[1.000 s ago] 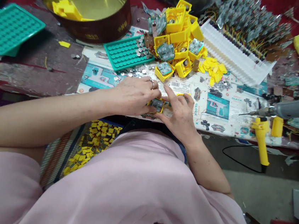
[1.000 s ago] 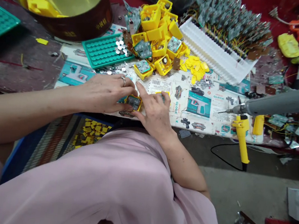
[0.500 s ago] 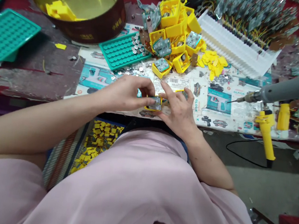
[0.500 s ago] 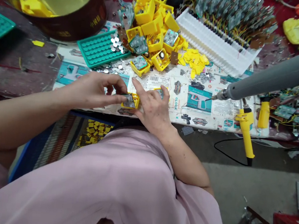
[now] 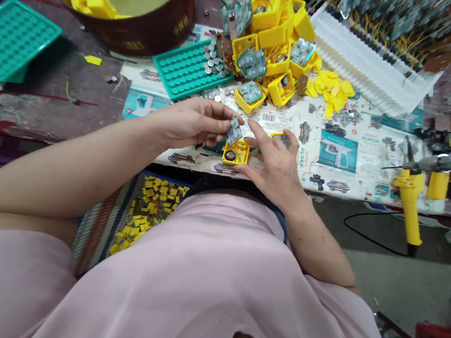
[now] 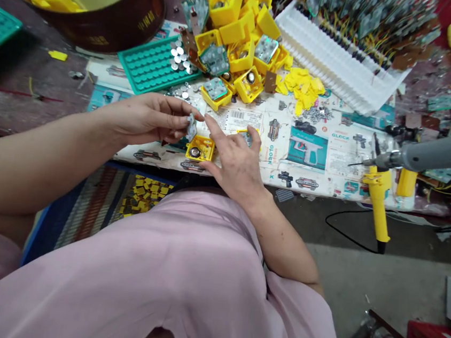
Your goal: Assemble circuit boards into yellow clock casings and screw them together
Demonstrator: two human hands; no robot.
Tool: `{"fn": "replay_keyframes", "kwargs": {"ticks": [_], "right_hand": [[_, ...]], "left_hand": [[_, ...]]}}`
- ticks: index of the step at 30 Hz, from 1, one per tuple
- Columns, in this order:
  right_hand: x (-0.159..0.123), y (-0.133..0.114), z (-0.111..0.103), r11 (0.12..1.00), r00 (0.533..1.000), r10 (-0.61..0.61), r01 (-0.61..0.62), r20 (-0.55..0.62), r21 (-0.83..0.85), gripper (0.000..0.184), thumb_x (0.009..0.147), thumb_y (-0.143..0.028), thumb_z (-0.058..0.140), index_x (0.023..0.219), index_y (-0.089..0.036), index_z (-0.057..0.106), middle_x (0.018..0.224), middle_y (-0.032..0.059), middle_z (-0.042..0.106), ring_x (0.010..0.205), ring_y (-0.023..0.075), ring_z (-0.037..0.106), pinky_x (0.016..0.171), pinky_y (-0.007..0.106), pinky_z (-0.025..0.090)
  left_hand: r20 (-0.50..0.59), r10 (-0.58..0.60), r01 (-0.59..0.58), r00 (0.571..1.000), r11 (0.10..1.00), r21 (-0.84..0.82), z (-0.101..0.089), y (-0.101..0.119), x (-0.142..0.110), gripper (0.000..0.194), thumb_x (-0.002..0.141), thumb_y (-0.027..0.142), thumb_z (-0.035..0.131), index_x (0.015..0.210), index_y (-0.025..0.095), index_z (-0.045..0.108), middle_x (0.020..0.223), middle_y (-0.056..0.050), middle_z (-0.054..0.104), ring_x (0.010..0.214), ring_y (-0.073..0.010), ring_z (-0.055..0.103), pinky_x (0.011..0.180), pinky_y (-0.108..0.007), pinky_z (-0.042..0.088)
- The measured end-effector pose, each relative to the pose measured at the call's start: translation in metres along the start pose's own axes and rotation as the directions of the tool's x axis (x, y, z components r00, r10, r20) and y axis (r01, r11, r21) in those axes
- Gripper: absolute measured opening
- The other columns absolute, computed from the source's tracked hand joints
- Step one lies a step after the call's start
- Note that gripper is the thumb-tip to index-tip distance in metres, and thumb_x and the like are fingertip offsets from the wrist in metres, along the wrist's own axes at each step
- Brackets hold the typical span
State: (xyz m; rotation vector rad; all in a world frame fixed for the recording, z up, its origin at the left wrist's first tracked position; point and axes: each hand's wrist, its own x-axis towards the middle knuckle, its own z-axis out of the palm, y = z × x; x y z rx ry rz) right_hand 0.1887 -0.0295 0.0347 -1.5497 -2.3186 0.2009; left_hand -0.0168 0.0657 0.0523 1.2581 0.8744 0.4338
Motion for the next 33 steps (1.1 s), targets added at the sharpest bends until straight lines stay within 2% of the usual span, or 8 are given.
{"fn": "replay_keyframes", "kwargs": {"ticks": [5,10,15,19,22,25,28,33], "right_hand": [[0.0,0.0,-0.001,1.0,1.0,-0.008,0.007,0.017,0.008,0.072,0.095,-0.052,0.054,0.155,-0.02,0.03,0.127,0.0057,0.069,0.112,0.0213,0.061,0.121,0.047,0.022],[0.0,0.0,-0.002,0.999,1.0,0.0,-0.001,0.018,0.044,0.067,0.095,-0.047,0.056,0.152,-0.02,0.034,0.123,0.0048,0.071,0.111,0.0208,0.061,0.121,0.046,0.02],[-0.001,0.0,-0.002,0.998,1.0,-0.009,0.008,0.018,0.055,0.07,0.095,-0.044,0.058,0.155,-0.021,0.03,0.121,0.0043,0.072,0.112,0.0213,0.061,0.122,0.048,0.02],[0.002,0.004,-0.006,0.997,0.994,-0.073,0.07,0.076,0.033,0.074,0.094,-0.042,0.059,0.157,-0.021,0.026,0.12,0.0054,0.071,0.112,0.0217,0.062,0.122,0.049,0.02],[0.006,0.014,-0.013,0.992,0.988,-0.126,0.126,0.095,0.006,0.067,0.096,-0.04,0.054,0.156,-0.024,0.027,0.136,0.0069,0.063,0.122,0.0219,0.058,0.123,0.05,0.019],[0.006,0.025,-0.018,0.995,0.997,-0.079,0.08,0.026,-0.056,0.062,0.097,-0.041,0.049,0.154,-0.026,0.031,0.153,0.0084,0.048,0.136,0.0257,0.047,0.122,0.054,0.019],[0.002,0.029,-0.019,0.997,0.999,-0.036,0.035,-0.011,-0.074,0.058,0.097,-0.042,0.046,0.151,-0.025,0.036,0.148,0.0085,0.052,0.135,0.0261,0.047,0.121,0.054,0.02],[-0.004,0.016,-0.013,0.995,0.995,-0.093,0.093,-0.019,-0.021,0.061,0.093,-0.048,0.048,0.147,-0.021,0.041,0.137,0.0084,0.061,0.128,0.0237,0.051,0.122,0.052,0.017]], "left_hand": [[0.029,0.03,-0.031,0.999,0.999,0.034,-0.004,-0.004,0.001,0.03,0.081,0.038,0.073,0.102,0.017,0.07,0.061,0.002,0.054,0.054,-0.0096,0.052,0.053,-0.025,0.044],[0.031,0.092,-0.095,0.995,0.988,0.123,-0.007,-0.009,0.001,0.033,0.084,0.042,0.07,0.107,0.018,0.071,0.063,0.0,0.056,0.06,-0.0133,0.058,0.057,-0.028,0.048],[-0.019,0.109,-0.107,0.994,0.99,0.097,-0.003,-0.008,0.0,0.026,0.082,0.032,0.071,0.104,0.018,0.07,0.064,0.002,0.054,0.057,-0.0098,0.055,0.054,-0.024,0.046],[-0.07,0.119,-0.116,0.99,0.992,0.046,0.003,-0.005,-0.003,0.021,0.079,0.024,0.073,0.098,0.018,0.069,0.066,0.003,0.055,0.065,-0.0112,0.061,0.065,-0.026,0.053],[-0.099,0.085,-0.086,0.991,0.996,-0.009,0.007,-0.005,-0.007,0.02,0.079,0.024,0.073,0.097,0.017,0.068,0.07,0.001,0.057,0.072,-0.0138,0.065,0.074,-0.032,0.058],[-0.153,0.019,-0.03,0.988,0.997,-0.075,0.012,-0.004,-0.013,0.021,0.08,0.022,0.072,0.1,0.017,0.066,0.075,0.001,0.058,0.074,-0.014,0.066,0.075,-0.035,0.06],[-0.183,-0.017,-0.004,0.983,0.994,-0.113,0.017,-0.003,-0.018,0.025,0.078,0.019,0.072,0.102,0.018,0.065,0.073,0.002,0.056,0.071,-0.0116,0.063,0.071,-0.031,0.06],[-0.181,-0.024,0.0,0.983,0.992,-0.13,0.022,-0.002,-0.02,0.025,0.077,0.018,0.071,0.101,0.017,0.064,0.074,0.003,0.055,0.07,-0.0103,0.062,0.07,-0.028,0.059]]}}
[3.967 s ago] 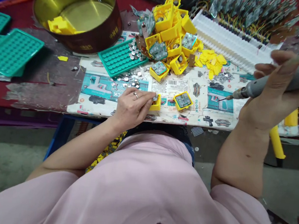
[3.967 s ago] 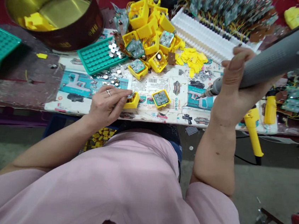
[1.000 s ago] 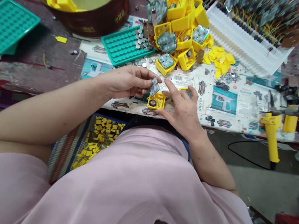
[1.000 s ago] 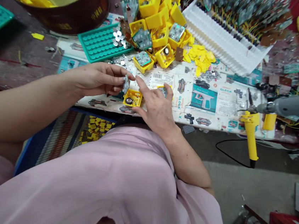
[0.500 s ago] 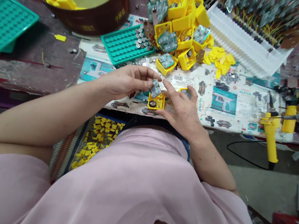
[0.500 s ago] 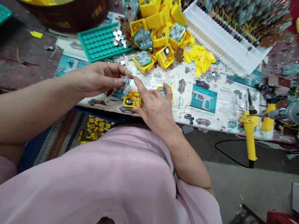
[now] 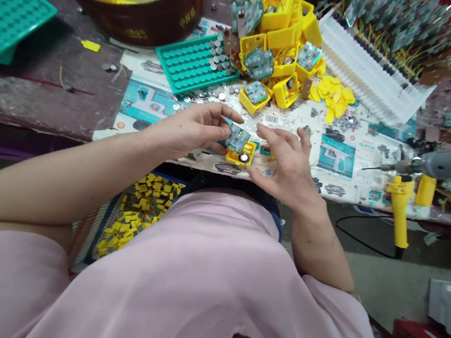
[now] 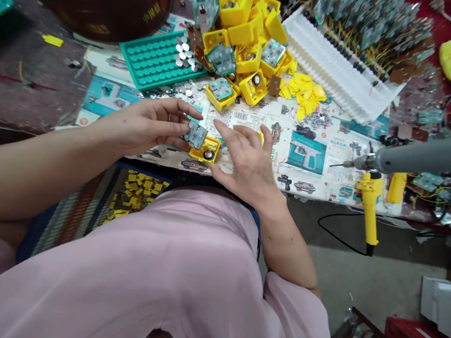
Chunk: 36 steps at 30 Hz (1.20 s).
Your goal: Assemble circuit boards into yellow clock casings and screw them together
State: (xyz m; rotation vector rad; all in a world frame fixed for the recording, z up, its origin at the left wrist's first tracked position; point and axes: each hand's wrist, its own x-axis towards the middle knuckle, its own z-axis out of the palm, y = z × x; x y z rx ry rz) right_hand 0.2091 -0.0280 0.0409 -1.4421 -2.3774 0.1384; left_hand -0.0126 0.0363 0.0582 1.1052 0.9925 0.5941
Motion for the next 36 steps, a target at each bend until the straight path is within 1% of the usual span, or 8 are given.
{"fn": "replay_keyframes", "kwargs": {"ticks": [3,6,9,12,15,21,27,36], "right_hand": [[0.002,-0.007,0.006,1.0,1.0,-0.003,0.003,0.019,0.0,0.072,0.09,-0.054,0.053,0.152,-0.021,0.035,0.129,0.0077,0.065,0.124,0.0247,0.052,0.123,0.054,0.014],[0.005,-0.008,0.01,1.0,0.999,0.017,-0.017,0.028,-0.003,0.078,0.09,-0.057,0.056,0.155,-0.022,0.029,0.121,0.006,0.068,0.12,0.0246,0.054,0.124,0.054,0.014],[0.007,-0.007,0.011,0.999,0.999,0.033,-0.033,0.019,0.012,0.078,0.092,-0.057,0.055,0.156,-0.023,0.027,0.118,0.005,0.069,0.116,0.0236,0.057,0.124,0.053,0.018],[0.007,-0.008,0.01,0.999,0.999,0.039,-0.04,0.013,0.024,0.079,0.092,-0.058,0.054,0.157,-0.023,0.025,0.117,0.0049,0.07,0.115,0.0243,0.059,0.123,0.054,0.02],[0.008,-0.01,0.01,0.998,0.999,0.051,-0.051,0.003,0.026,0.078,0.092,-0.055,0.055,0.157,-0.023,0.025,0.117,0.0058,0.07,0.114,0.0247,0.06,0.122,0.055,0.021],[0.009,-0.011,0.01,0.998,0.999,0.052,-0.052,0.002,0.033,0.072,0.095,-0.053,0.052,0.155,-0.02,0.028,0.114,0.0069,0.071,0.108,0.023,0.062,0.122,0.054,0.022],[0.009,-0.01,0.01,0.997,0.998,0.061,-0.062,0.02,0.054,0.076,0.095,-0.05,0.051,0.158,-0.02,0.02,0.114,0.0075,0.071,0.11,0.024,0.061,0.121,0.056,0.022],[0.009,-0.01,0.01,0.995,0.997,0.044,-0.049,0.057,0.085,0.081,0.094,-0.047,0.055,0.158,-0.017,0.017,0.117,0.0076,0.071,0.115,0.0239,0.061,0.123,0.055,0.018]], "left_hand": [[0.031,0.05,-0.051,0.998,0.998,0.038,-0.003,-0.003,0.002,0.025,0.078,0.019,0.065,0.104,0.017,0.063,0.075,0.002,0.056,0.069,-0.0105,0.06,0.068,-0.028,0.058],[0.061,0.168,-0.178,0.984,0.936,0.304,-0.01,-0.003,0.004,0.029,0.081,0.021,0.061,0.109,0.017,0.065,0.074,0.001,0.058,0.071,-0.0129,0.06,0.068,-0.028,0.055],[0.068,0.365,-0.298,0.929,0.623,0.723,-0.015,0.002,0.002,0.03,0.083,0.024,0.057,0.11,0.019,0.07,0.093,-0.005,0.066,0.09,-0.0204,0.063,0.083,-0.036,0.052],[0.15,0.519,-0.338,0.841,0.288,0.896,-0.009,0.007,-0.001,0.03,0.088,0.03,0.053,0.109,0.021,0.072,0.126,-0.01,0.062,0.113,-0.0279,0.057,0.098,-0.044,0.046],[0.312,0.482,-0.405,0.819,0.099,0.909,0.006,0.01,0.0,0.026,0.088,0.034,0.052,0.097,0.02,0.073,0.121,-0.009,0.066,0.113,-0.0287,0.058,0.098,-0.045,0.045],[0.374,0.212,-0.336,0.903,-0.196,0.921,0.033,0.023,0.005,0.025,0.087,0.026,0.051,0.098,0.016,0.071,0.105,-0.013,0.069,0.112,-0.0319,0.06,0.094,-0.044,0.046],[0.411,0.166,-0.359,0.896,-0.272,0.893,0.037,0.027,0.008,0.025,0.087,0.025,0.051,0.099,0.015,0.071,0.102,-0.013,0.07,0.111,-0.0327,0.062,0.092,-0.044,0.047],[0.286,0.235,-0.297,0.929,0.011,0.955,0.023,0.009,0.012,0.034,0.091,0.029,0.042,0.1,0.014,0.071,0.103,-0.01,0.07,0.095,-0.0242,0.067,0.079,-0.033,0.049]]}}
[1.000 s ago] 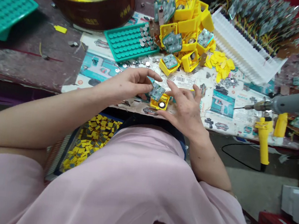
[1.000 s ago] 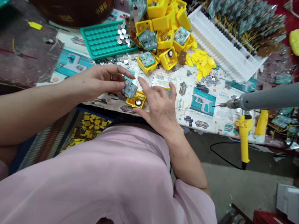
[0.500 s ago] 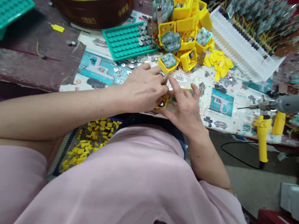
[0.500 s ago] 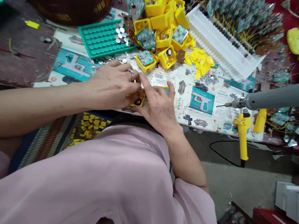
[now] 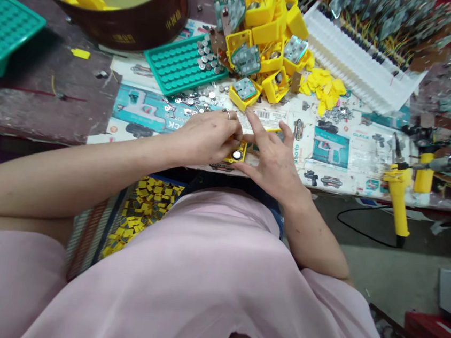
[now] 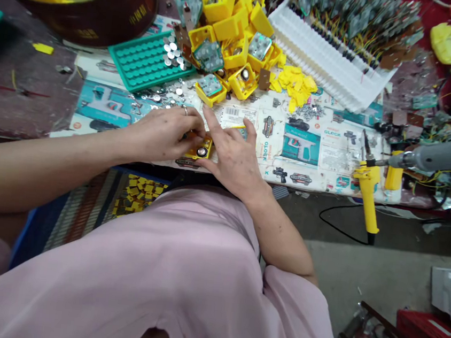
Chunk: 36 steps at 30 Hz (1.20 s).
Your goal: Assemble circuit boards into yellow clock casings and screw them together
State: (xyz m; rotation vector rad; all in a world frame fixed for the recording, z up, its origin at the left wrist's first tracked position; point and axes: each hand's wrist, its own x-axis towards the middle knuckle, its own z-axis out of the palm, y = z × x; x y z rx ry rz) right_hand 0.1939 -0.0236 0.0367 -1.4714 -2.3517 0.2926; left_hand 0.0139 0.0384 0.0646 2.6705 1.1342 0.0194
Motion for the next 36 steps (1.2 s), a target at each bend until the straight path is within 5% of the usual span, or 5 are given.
{"fn": "replay_keyframes", "kwargs": {"ticks": [9,17,23,32,36], "right_hand": [[0.001,-0.003,-0.003,0.998,1.0,0.011,-0.01,0.019,-0.056,0.074,0.093,-0.039,0.057,0.156,-0.016,0.025,0.116,0.0072,0.071,0.11,0.0219,0.062,0.122,0.051,0.02],[0.001,-0.002,0.0,0.996,1.0,0.01,-0.01,0.003,-0.083,0.079,0.093,-0.044,0.058,0.157,-0.016,0.022,0.11,0.0073,0.071,0.108,0.0227,0.063,0.121,0.053,0.022],[0.0,-0.001,-0.002,0.997,1.0,0.005,-0.003,0.031,-0.073,0.08,0.092,-0.042,0.062,0.157,-0.015,0.024,0.113,0.0068,0.072,0.11,0.0221,0.062,0.122,0.049,0.022],[0.001,-0.002,-0.002,0.998,1.0,0.007,-0.006,0.026,-0.067,0.072,0.093,-0.039,0.06,0.155,-0.017,0.03,0.112,0.0057,0.073,0.109,0.0212,0.062,0.122,0.049,0.022],[0.0,-0.002,-0.001,0.995,1.0,0.017,-0.014,0.027,-0.097,0.072,0.094,-0.043,0.058,0.155,-0.018,0.03,0.11,0.0058,0.073,0.108,0.0211,0.062,0.122,0.049,0.022]], "left_hand": [[-0.006,0.066,-0.064,0.998,0.988,0.141,-0.008,0.009,-0.001,0.032,0.085,0.026,0.048,0.098,0.015,0.075,0.095,-0.013,0.071,0.098,-0.0298,0.067,0.079,-0.038,0.049],[0.017,0.064,-0.064,0.998,0.998,-0.011,-0.004,0.001,0.009,0.026,0.082,0.025,0.049,0.085,0.017,0.073,0.09,-0.008,0.069,0.094,-0.0238,0.065,0.081,-0.032,0.048],[-0.021,-0.017,0.012,1.0,0.977,-0.212,-0.006,-0.014,-0.003,0.026,0.085,0.028,0.051,0.096,0.017,0.072,0.1,-0.011,0.071,0.096,-0.0257,0.066,0.086,-0.037,0.049],[-0.094,0.091,-0.075,0.991,0.984,0.161,-0.007,-0.005,-0.015,0.027,0.087,0.033,0.048,0.087,0.021,0.073,0.098,-0.011,0.072,0.098,-0.0291,0.062,0.089,-0.047,0.046],[-0.137,0.094,-0.092,0.986,0.996,0.024,-0.003,-0.005,-0.013,0.02,0.085,0.026,0.052,0.082,0.02,0.071,0.096,-0.009,0.07,0.1,-0.0269,0.061,0.092,-0.044,0.045]]}}
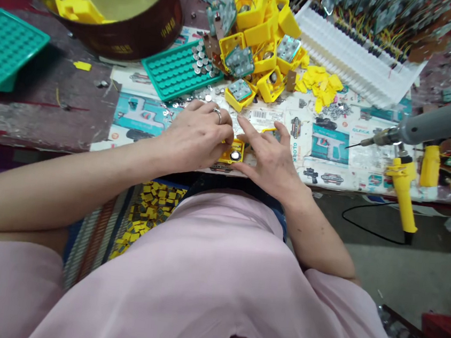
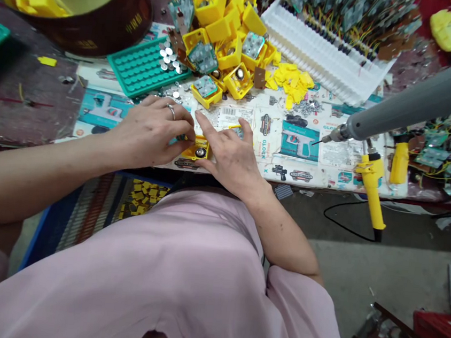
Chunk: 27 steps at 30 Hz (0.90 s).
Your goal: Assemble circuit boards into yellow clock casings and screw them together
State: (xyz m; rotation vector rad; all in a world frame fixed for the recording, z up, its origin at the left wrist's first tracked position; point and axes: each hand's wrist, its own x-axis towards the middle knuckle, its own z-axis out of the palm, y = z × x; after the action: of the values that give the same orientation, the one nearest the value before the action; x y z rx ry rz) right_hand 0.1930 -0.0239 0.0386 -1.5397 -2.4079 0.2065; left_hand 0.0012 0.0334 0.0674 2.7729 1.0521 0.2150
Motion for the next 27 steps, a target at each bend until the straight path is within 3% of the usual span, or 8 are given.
{"fn": "replay_keyframes", "kwargs": {"ticks": [4,9,17,21,24,26,27], "right_hand": [[0.0,0.0,0.001,1.0,1.0,-0.008,0.008,-0.013,0.002,0.072,0.095,-0.044,0.056,0.155,-0.017,0.029,0.108,0.0052,0.073,0.105,0.0212,0.062,0.121,0.05,0.022],[-0.001,0.001,0.003,0.999,0.999,-0.018,0.019,-0.035,0.043,0.073,0.095,-0.048,0.055,0.156,-0.019,0.027,0.11,0.0049,0.072,0.105,0.0218,0.062,0.122,0.05,0.023],[-0.001,0.005,0.011,0.995,0.996,-0.05,0.057,-0.08,0.084,0.071,0.097,-0.049,0.052,0.156,-0.021,0.026,0.111,0.0034,0.071,0.105,0.0201,0.063,0.123,0.052,0.021],[-0.002,-0.002,0.007,0.998,0.985,-0.049,0.053,-0.163,0.017,0.067,0.096,-0.055,0.051,0.151,-0.018,0.038,0.127,0.0083,0.067,0.119,0.0219,0.059,0.123,0.051,0.021],[-0.023,0.0,-0.012,0.986,0.907,-0.156,0.118,-0.39,-0.119,0.051,0.095,-0.054,0.052,0.134,-0.022,0.056,0.13,0.0057,0.066,0.121,0.0185,0.058,0.121,0.046,0.028],[-0.052,0.008,-0.032,0.973,0.816,-0.201,0.103,-0.542,-0.206,0.029,0.097,-0.045,0.053,0.115,-0.026,0.064,0.108,0.0,0.073,0.102,0.0138,0.064,0.11,0.04,0.042],[-0.071,0.016,-0.043,0.973,0.766,-0.166,0.025,-0.622,-0.229,0.02,0.098,-0.041,0.052,0.105,-0.027,0.066,0.093,-0.002,0.073,0.089,0.0125,0.065,0.099,0.037,0.048]], "left_hand": [[-0.029,0.072,-0.075,0.997,0.988,-0.137,0.009,-0.005,-0.003,0.023,0.09,0.028,0.05,0.085,0.018,0.07,0.096,-0.007,0.069,0.097,-0.0237,0.06,0.092,-0.041,0.044],[-0.006,0.134,-0.133,0.991,0.976,-0.174,0.012,-0.01,-0.008,0.027,0.092,0.028,0.046,0.086,0.018,0.07,0.098,-0.007,0.069,0.097,-0.0223,0.061,0.094,-0.04,0.044],[-0.02,-0.02,0.02,1.0,1.0,-0.023,0.007,0.0,-0.006,0.032,0.085,0.038,0.049,0.088,0.016,0.073,0.092,-0.01,0.07,0.093,-0.0266,0.062,0.09,-0.044,0.044],[-0.047,0.043,-0.038,0.998,0.995,0.089,0.008,0.001,-0.009,0.033,0.09,0.038,0.047,0.08,0.017,0.071,0.086,-0.009,0.07,0.089,-0.0256,0.062,0.088,-0.042,0.042],[-0.14,0.126,-0.108,0.982,0.986,0.124,0.011,-0.003,-0.01,0.032,0.093,0.037,0.048,0.077,0.019,0.068,0.083,-0.008,0.07,0.082,-0.0233,0.06,0.081,-0.037,0.039],[-0.247,0.159,-0.133,0.956,0.984,0.12,0.014,-0.007,-0.009,0.029,0.092,0.037,0.05,0.076,0.02,0.067,0.083,-0.007,0.071,0.079,-0.0235,0.058,0.078,-0.035,0.036],[-0.279,0.181,-0.152,0.943,0.981,0.122,0.016,-0.008,-0.008,0.029,0.092,0.037,0.049,0.075,0.02,0.066,0.082,-0.007,0.071,0.077,-0.0241,0.057,0.076,-0.035,0.035]]}}
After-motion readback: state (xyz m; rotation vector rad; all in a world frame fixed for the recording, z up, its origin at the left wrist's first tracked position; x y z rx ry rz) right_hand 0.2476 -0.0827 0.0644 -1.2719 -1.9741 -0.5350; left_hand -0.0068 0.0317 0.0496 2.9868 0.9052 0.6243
